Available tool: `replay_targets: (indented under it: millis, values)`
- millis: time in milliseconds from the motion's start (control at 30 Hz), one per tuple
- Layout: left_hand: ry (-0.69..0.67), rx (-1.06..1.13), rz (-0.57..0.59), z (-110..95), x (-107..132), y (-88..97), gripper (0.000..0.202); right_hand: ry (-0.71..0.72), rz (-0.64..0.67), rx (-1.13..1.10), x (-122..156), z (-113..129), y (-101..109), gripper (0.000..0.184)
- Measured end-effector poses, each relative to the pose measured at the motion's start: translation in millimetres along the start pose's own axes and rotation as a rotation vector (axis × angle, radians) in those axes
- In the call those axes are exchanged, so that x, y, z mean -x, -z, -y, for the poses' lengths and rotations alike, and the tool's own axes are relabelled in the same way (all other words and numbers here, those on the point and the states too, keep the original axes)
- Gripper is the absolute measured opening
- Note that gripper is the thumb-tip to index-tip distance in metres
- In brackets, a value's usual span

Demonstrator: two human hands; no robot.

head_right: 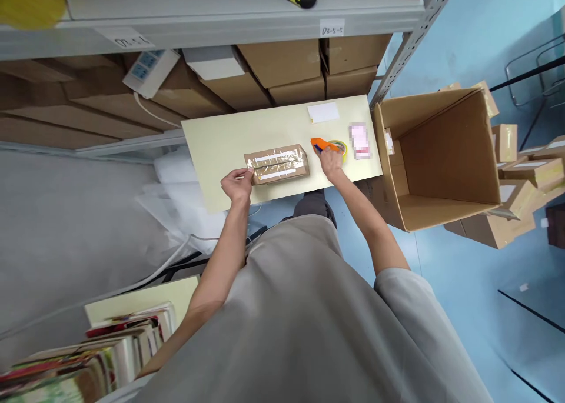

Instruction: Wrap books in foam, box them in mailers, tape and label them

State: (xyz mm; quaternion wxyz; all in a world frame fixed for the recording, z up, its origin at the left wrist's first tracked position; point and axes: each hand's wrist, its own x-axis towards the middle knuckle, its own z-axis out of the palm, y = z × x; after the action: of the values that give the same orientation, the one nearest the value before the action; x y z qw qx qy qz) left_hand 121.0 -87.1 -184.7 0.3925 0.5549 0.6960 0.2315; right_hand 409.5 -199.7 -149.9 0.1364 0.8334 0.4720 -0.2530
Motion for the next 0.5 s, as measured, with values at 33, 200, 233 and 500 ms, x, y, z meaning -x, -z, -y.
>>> replay_targets:
  millis: [33, 200, 233, 500]
  values:
    - [0.006, -0.004, -0.010, 2.5, 0.9, 4.0, 0.019, -0.020, -0.018, -0.024, 0.8, -3.1, -7.4, 0.049]
    - [0.044, -0.032, -0.059, 15.9, 6.7, 23.5, 0.018, -0.069, -0.113, -0.154, 5.0, -14.1, -42.0, 0.052]
    - [0.049, -0.033, -0.062, 18.0, 8.6, 26.3, 0.018, -0.075, -0.135, -0.183, 5.6, -15.9, -46.0, 0.053]
    - [0.005, -0.056, -0.058, 24.2, 23.2, 25.9, 0.027, -0.128, -0.493, -0.353, 26.6, 19.4, -20.6, 0.049]
